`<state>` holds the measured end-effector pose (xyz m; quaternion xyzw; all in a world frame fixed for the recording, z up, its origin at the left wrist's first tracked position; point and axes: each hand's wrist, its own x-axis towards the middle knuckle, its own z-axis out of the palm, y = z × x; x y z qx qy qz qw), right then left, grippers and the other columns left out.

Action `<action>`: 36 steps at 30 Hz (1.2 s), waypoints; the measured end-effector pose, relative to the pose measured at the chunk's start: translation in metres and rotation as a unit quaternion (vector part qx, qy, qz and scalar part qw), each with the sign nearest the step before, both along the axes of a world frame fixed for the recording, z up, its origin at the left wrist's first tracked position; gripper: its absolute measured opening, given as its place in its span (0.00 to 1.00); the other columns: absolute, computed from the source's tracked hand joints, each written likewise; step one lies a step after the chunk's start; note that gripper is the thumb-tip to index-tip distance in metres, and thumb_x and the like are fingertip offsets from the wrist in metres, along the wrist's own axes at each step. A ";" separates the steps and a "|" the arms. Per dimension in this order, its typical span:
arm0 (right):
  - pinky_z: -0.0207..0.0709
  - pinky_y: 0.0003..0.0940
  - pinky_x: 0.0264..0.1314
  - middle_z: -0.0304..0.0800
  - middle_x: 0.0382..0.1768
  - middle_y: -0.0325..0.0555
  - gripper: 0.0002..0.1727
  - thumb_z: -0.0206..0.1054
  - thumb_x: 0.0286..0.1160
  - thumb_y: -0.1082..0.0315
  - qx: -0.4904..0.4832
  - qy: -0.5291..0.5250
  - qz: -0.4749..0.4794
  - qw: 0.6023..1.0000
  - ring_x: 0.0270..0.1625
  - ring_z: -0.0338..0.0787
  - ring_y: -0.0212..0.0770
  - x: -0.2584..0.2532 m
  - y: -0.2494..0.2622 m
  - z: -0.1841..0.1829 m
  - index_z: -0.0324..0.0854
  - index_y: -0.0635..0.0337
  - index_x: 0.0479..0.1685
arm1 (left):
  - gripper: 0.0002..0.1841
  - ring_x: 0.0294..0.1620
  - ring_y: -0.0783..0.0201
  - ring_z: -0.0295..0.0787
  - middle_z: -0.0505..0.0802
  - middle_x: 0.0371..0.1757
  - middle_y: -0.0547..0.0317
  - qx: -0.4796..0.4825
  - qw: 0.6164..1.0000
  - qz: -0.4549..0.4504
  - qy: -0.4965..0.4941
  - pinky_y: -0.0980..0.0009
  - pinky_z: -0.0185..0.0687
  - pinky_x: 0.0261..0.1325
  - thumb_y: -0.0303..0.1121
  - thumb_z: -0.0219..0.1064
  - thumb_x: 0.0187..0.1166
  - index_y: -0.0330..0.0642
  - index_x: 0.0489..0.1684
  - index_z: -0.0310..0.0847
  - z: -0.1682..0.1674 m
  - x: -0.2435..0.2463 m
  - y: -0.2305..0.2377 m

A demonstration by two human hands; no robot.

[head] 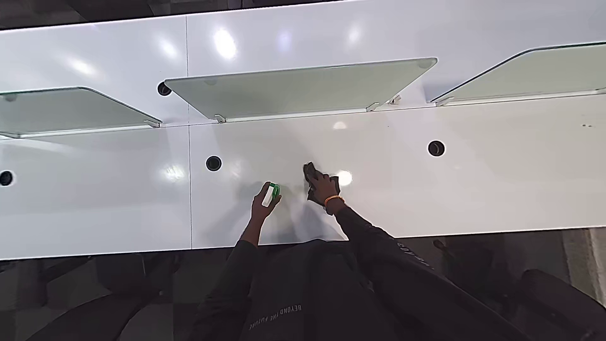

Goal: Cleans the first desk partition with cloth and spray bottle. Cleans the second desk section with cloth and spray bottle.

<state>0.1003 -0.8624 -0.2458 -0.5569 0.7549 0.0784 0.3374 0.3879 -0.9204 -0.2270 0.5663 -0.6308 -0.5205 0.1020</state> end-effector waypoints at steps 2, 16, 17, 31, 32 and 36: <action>0.68 0.79 0.68 0.62 0.90 0.55 0.38 0.70 0.70 0.61 -0.003 -0.025 0.034 0.999 0.82 0.70 0.73 0.030 0.021 0.000 0.70 0.32 0.87 | 0.45 0.66 0.60 0.92 0.94 0.65 0.50 0.003 1.000 -0.003 -0.008 0.55 0.83 0.76 0.53 0.79 0.68 0.43 0.87 0.68 0.002 0.001 0.000; 0.35 0.86 0.85 0.55 0.95 0.41 0.27 0.63 0.84 0.50 -0.016 -0.066 0.184 0.981 0.96 0.48 0.61 -0.020 0.153 -0.015 0.74 0.27 0.84 | 0.47 0.72 0.61 0.88 0.91 0.70 0.47 0.003 0.995 0.102 -0.020 0.59 0.79 0.81 0.51 0.82 0.67 0.37 0.87 0.66 -0.001 0.014 0.031; 0.35 0.86 0.85 0.53 0.96 0.42 0.29 0.63 0.84 0.47 -0.019 -0.039 0.140 0.989 0.97 0.47 0.61 -0.044 0.156 -0.015 0.71 0.27 0.86 | 0.47 0.73 0.61 0.87 0.90 0.71 0.46 0.007 0.993 0.112 -0.027 0.60 0.78 0.82 0.51 0.82 0.68 0.37 0.87 0.66 0.000 0.014 0.037; 0.67 0.81 0.70 0.68 0.87 0.57 0.31 0.72 0.66 0.76 -0.010 -0.076 0.256 0.963 0.84 0.67 0.74 0.030 0.172 0.003 0.84 0.42 0.73 | 0.43 0.74 0.57 0.86 0.89 0.71 0.43 -0.012 0.981 0.184 -0.063 0.58 0.77 0.82 0.46 0.83 0.68 0.32 0.82 0.70 0.009 0.012 0.140; 0.68 0.80 0.70 0.68 0.87 0.56 0.30 0.71 0.67 0.77 -0.010 -0.088 0.310 0.947 0.84 0.67 0.73 0.040 0.180 -0.001 0.85 0.44 0.71 | 0.43 0.74 0.56 0.86 0.89 0.71 0.42 -0.009 0.980 0.187 -0.066 0.57 0.77 0.82 0.46 0.83 0.68 0.33 0.82 0.70 0.010 0.009 0.146; 0.69 0.72 0.75 0.67 0.88 0.51 0.25 0.60 0.80 0.78 -0.012 -0.080 0.410 0.908 0.86 0.67 0.65 0.032 0.199 -0.005 0.84 0.45 0.71 | 0.43 0.74 0.56 0.86 0.89 0.71 0.43 -0.010 0.980 0.186 -0.067 0.55 0.77 0.82 0.47 0.82 0.69 0.34 0.83 0.69 0.010 0.002 0.165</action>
